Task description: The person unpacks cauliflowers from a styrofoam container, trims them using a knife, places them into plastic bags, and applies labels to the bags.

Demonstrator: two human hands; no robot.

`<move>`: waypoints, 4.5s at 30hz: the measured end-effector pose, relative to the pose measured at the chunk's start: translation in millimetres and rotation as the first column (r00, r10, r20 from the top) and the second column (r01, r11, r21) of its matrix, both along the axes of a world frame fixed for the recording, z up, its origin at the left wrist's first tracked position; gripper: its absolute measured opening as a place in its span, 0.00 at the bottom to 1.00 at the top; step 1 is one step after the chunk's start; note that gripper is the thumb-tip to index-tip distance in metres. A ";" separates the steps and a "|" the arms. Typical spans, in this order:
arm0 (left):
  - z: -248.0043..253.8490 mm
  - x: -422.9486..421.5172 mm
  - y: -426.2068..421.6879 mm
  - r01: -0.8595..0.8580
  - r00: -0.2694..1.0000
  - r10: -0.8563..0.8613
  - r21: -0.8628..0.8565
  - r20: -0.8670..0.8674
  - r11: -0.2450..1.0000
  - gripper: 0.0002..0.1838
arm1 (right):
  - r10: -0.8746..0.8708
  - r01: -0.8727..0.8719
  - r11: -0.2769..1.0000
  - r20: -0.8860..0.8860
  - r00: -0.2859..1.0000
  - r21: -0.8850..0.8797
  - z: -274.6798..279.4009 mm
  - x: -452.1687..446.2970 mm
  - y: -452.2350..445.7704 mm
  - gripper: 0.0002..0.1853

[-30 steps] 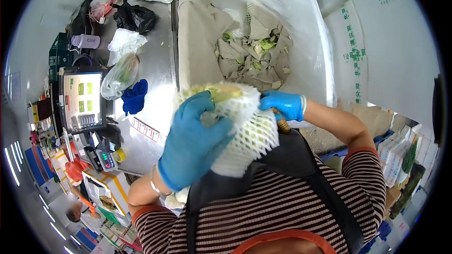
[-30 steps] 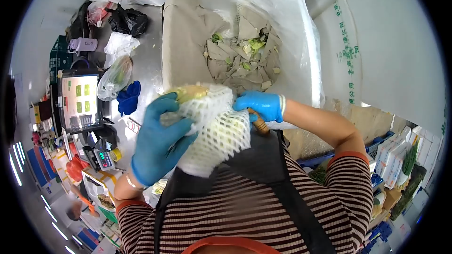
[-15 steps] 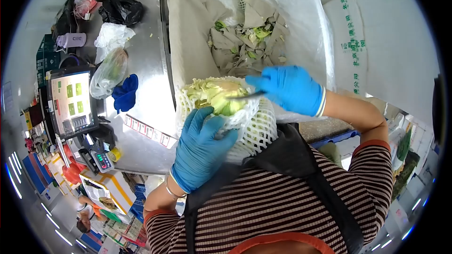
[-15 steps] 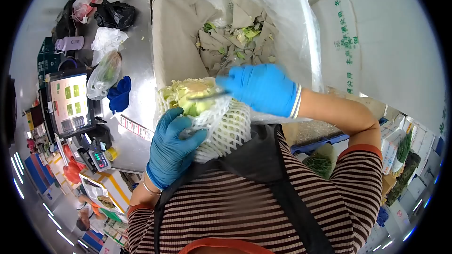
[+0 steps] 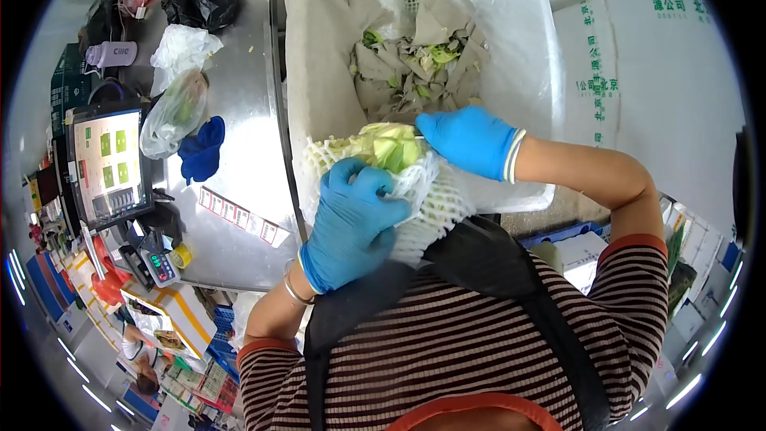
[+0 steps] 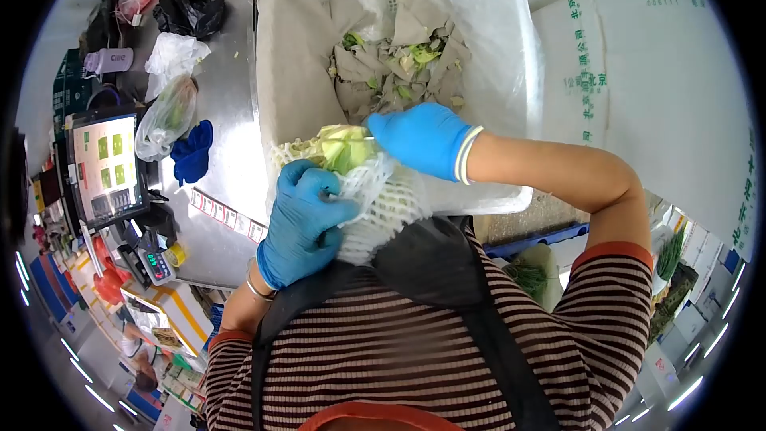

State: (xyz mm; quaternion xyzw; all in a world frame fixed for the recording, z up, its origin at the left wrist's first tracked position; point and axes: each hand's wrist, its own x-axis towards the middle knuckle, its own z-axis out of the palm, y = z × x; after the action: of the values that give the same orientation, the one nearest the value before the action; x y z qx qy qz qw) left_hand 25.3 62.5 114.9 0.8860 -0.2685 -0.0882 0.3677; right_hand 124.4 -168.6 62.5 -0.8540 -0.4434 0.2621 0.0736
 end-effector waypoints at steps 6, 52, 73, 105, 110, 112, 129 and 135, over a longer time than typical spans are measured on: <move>0.5 -13.9 6.1 -0.029 0.997 0.027 0.027 0.075 0.999 0.20 | -0.135 0.129 0.991 -0.178 0.975 -0.046 -114.9 -13.2 -52.9 0.12; -212.4 -721.3 200.1 -0.110 -0.850 0.253 -0.315 -0.461 -0.943 0.33 | -0.350 -0.020 0.937 -0.934 -0.068 -0.350 -79.1 -429.5 402.7 0.28; -163.6 -738.9 194.8 -0.328 -0.646 0.523 -0.417 -0.555 -0.848 0.22 | -0.219 -0.189 0.957 -0.975 0.039 -0.222 -110.1 -523.9 432.4 0.27; -224.9 275.0 -72.5 0.002 0.907 0.196 0.468 -0.373 0.884 0.16 | -0.905 0.862 0.424 0.158 0.395 0.276 -128.8 263.2 -119.4 0.51; -329.6 343.7 -74.4 -0.326 0.820 0.269 -0.025 -0.505 0.945 0.16 | -0.896 0.850 0.379 -0.083 0.435 0.366 -103.9 263.0 -122.2 0.48; -349.6 373.0 -85.3 -0.425 0.710 0.256 -0.109 -0.656 0.899 0.19 | -0.851 0.914 0.269 -0.369 0.373 0.303 -90.1 263.6 -124.5 0.47; -354.8 356.3 -130.0 -0.219 0.822 0.065 -0.209 -0.566 0.953 0.43 | -0.834 0.804 0.504 -0.065 0.549 0.316 -109.9 273.4 -118.0 0.40; -307.1 328.4 -165.3 -0.283 0.914 0.279 0.029 -0.295 0.959 0.44 | -0.820 0.787 0.552 0.008 0.573 0.276 -118.3 273.9 -124.1 0.39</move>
State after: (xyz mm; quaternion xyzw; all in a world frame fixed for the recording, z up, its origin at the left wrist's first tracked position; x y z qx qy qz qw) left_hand 353.7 -102.8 -192.2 0.8894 -0.0807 -0.1644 0.4188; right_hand 398.3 -292.7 -55.8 -0.9617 -0.0360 0.0845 0.2581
